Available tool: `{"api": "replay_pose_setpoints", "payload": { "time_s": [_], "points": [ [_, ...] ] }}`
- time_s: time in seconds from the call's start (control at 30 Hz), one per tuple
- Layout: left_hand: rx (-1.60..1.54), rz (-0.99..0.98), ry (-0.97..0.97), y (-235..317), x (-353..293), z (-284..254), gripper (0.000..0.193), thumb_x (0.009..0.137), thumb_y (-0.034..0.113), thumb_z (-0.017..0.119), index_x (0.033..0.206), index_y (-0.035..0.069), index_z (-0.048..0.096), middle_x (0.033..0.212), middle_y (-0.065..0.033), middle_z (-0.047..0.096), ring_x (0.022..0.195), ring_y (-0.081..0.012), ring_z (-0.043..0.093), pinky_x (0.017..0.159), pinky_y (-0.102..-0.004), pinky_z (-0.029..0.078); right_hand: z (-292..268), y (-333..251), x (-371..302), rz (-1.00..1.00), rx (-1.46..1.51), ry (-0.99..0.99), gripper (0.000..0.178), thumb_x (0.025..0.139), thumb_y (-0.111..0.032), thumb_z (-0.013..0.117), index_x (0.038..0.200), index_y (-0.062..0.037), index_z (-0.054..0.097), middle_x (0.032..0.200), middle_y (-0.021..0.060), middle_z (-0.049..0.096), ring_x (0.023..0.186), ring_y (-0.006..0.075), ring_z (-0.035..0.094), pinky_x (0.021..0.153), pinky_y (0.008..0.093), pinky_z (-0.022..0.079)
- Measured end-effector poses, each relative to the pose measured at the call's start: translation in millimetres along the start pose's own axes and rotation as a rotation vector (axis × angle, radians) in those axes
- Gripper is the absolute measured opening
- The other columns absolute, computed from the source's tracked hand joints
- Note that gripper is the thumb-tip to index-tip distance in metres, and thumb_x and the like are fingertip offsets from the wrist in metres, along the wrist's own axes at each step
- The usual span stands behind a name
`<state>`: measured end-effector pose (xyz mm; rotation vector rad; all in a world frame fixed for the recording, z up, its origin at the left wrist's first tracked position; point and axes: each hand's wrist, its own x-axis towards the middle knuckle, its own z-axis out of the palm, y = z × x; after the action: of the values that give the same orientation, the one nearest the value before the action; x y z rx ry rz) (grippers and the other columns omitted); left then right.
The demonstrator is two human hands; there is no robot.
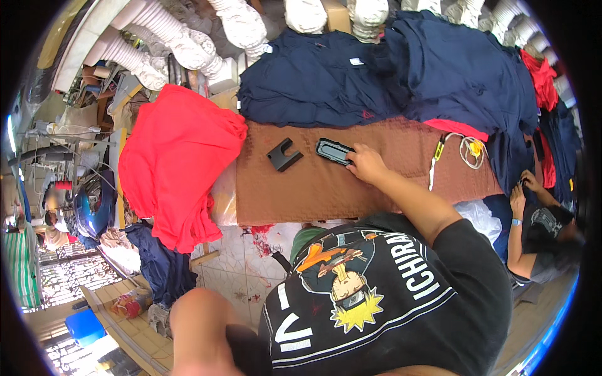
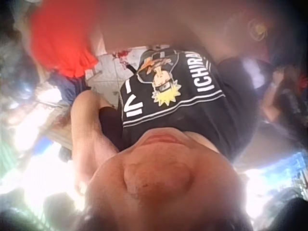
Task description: The person organizes and stacks red garments on a table, including checking a small box and placing it on a nearby shelf.
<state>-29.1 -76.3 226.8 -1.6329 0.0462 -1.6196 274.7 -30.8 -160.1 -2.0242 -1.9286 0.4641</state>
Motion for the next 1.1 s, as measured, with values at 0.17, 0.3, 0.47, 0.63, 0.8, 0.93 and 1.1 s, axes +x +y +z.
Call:
{"api": "replay_pose_setpoints", "payload": {
  "time_s": [0.17, 0.3, 0.47, 0.63, 0.8, 0.93, 1.1],
  "points": [
    [-0.592, -0.852, -0.829, -9, -137, 52, 0.039, 0.076, 0.016, 0.064, 0.109, 0.0, 0.051, 0.11, -0.0127, 0.056, 0.105, -0.0239, 0.051, 0.086, -0.0375, 0.043, -28, -45, 13, 0.092, 0.219, 0.138, 0.018, 0.072, -0.021, 0.066, 0.086, -0.0092, 0.061, 0.105, 0.015, 0.053, 0.089, 0.0346, 0.058, 0.075, 0.0419, 0.047],
    [-0.705, -0.76, -1.362, 5, -267, 89, 0.072, 0.072, 0.031, 0.07, 0.132, 0.008, 0.037, 0.139, -0.0155, 0.029, 0.128, -0.0362, 0.028, 0.102, -0.0444, 0.026, -56, -103, 34, -0.075, 0.393, 0.224, 0.017, 0.07, -0.016, 0.069, 0.083, -0.0081, 0.061, 0.117, 0.0166, 0.052, 0.099, 0.0335, 0.057, 0.081, 0.0381, 0.047],
    [-1.0, -0.759, -1.637, -44, -324, 96, 0.067, 0.071, 0.027, 0.071, 0.129, 0.009, 0.041, 0.131, -0.0122, 0.041, 0.121, -0.0302, 0.039, 0.099, -0.0409, 0.032, -66, -160, 73, -0.178, 0.76, 0.138, 0.036, 0.068, -0.01, 0.072, 0.101, -0.0076, 0.058, 0.12, 0.0156, 0.05, 0.111, 0.0306, 0.051, 0.09, 0.0374, 0.043],
    [-0.697, -0.955, -1.355, -149, -387, 129, 0.046, 0.077, 0.027, 0.067, 0.114, 0.003, 0.054, 0.116, -0.0181, 0.052, 0.107, -0.0311, 0.05, 0.09, -0.0354, 0.041, -74, -184, 102, -0.073, 0.628, 0.247, 0.055, 0.074, -0.011, 0.067, 0.124, -0.0068, 0.045, 0.125, 0.0157, 0.047, 0.111, 0.0283, 0.051, 0.09, 0.0344, 0.043],
    [-0.124, -1.378, -1.336, -282, -486, 182, 0.044, 0.082, 0.035, 0.058, 0.108, -0.001, 0.056, 0.11, -0.0252, 0.056, 0.104, -0.0357, 0.054, 0.084, -0.0377, 0.043, -62, -167, 97, 0.046, 0.384, 0.249, 0.033, 0.077, -0.01, 0.062, 0.109, -0.0048, 0.057, 0.097, 0.0141, 0.06, 0.092, 0.0287, 0.059, 0.079, 0.0353, 0.047],
    [0.171, -1.511, -1.34, -309, -553, 220, 0.054, 0.085, 0.04, 0.049, 0.12, -0.002, 0.042, 0.115, -0.0257, 0.054, 0.11, -0.0362, 0.051, 0.09, -0.0407, 0.04, -50, -153, 78, 0.148, 0.262, 0.216, 0.025, 0.076, -0.008, 0.06, 0.1, -0.0036, 0.06, 0.086, 0.0142, 0.06, 0.083, 0.0293, 0.06, 0.071, 0.0357, 0.048],
    [0.388, -1.378, -1.633, -303, -589, 239, 0.049, 0.088, 0.04, 0.042, 0.117, 0.001, 0.047, 0.116, -0.0212, 0.054, 0.107, -0.0381, 0.051, 0.093, -0.0481, 0.034, -45, -148, 73, 0.289, 0.247, 0.174, 0.024, 0.075, -0.008, 0.06, 0.098, -0.0027, 0.061, 0.086, 0.0143, 0.061, 0.079, 0.0288, 0.061, 0.067, 0.0356, 0.048]
  ]
}}
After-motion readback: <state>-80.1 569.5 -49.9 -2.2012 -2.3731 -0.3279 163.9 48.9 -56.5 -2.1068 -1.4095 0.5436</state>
